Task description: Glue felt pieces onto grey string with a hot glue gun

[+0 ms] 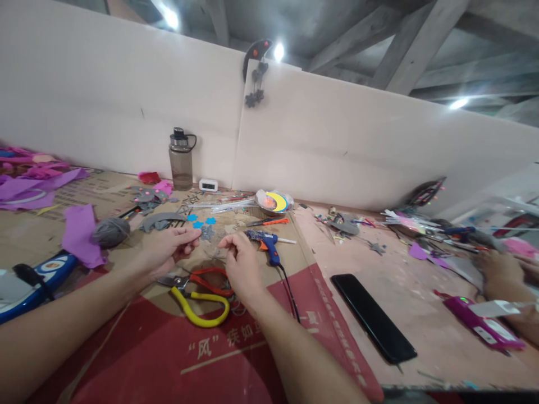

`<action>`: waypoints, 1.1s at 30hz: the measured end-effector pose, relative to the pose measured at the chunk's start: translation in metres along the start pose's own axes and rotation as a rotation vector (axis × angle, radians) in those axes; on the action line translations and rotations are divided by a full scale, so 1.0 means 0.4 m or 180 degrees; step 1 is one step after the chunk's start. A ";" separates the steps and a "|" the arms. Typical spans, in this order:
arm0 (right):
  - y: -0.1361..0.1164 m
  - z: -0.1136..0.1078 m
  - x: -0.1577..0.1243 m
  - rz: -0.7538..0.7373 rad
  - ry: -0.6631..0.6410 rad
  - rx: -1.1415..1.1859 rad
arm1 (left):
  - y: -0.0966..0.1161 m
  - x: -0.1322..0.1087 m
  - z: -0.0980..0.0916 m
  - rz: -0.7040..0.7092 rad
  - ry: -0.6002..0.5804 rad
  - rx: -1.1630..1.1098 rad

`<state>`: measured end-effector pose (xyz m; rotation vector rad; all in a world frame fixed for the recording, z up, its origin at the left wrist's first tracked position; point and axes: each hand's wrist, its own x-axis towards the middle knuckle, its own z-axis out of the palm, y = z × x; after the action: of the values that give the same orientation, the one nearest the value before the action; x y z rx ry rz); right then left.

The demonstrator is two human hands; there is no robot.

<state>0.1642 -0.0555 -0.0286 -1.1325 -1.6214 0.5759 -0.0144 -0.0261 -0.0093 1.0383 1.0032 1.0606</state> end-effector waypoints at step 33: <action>0.005 0.002 0.020 0.1087 -0.0133 0.1149 | -0.004 -0.017 0.022 0.0444 -0.0255 0.1112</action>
<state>0.1639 -0.0476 -0.0269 -1.1317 -1.2950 1.0739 -0.0071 -0.0344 -0.0081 1.4416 1.0861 0.9662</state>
